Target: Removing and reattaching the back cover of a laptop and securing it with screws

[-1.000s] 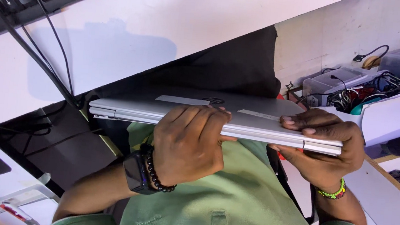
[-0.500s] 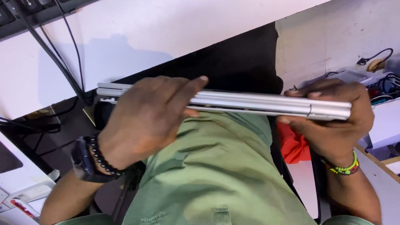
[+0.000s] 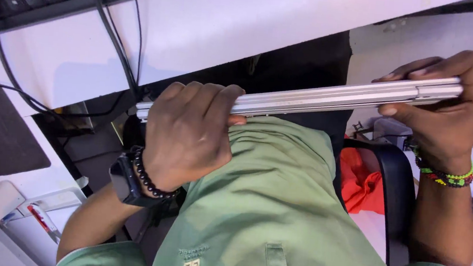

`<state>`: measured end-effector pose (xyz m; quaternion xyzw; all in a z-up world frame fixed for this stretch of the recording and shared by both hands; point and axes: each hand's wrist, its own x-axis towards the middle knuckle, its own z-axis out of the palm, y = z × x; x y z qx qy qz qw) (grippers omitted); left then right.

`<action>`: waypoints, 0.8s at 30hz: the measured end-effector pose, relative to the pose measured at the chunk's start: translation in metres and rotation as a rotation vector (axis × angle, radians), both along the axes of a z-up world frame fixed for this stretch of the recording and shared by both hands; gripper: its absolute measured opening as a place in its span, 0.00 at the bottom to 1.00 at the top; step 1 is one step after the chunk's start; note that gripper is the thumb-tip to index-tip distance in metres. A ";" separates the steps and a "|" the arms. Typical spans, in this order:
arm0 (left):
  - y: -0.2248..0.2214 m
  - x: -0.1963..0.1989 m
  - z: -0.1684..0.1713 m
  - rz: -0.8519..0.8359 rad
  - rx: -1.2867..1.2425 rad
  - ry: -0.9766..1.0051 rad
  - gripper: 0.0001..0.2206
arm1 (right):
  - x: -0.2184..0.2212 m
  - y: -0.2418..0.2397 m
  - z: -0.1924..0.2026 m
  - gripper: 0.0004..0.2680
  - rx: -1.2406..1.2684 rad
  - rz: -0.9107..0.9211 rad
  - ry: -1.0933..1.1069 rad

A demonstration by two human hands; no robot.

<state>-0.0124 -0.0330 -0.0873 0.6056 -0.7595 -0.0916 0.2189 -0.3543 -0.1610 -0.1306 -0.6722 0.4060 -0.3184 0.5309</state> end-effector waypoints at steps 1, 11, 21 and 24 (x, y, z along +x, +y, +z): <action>-0.001 0.000 -0.005 -0.004 -0.002 -0.033 0.09 | 0.004 -0.005 0.000 0.20 0.040 0.062 0.025; 0.016 0.021 -0.016 -0.049 0.165 0.023 0.14 | 0.077 0.007 0.064 0.20 -0.940 0.448 0.784; 0.023 0.008 -0.028 0.104 0.116 0.126 0.06 | 0.091 0.005 0.058 0.13 -0.752 0.640 0.798; 0.023 0.007 -0.031 0.118 0.078 0.091 0.05 | 0.092 0.006 0.057 0.12 -0.737 0.615 0.772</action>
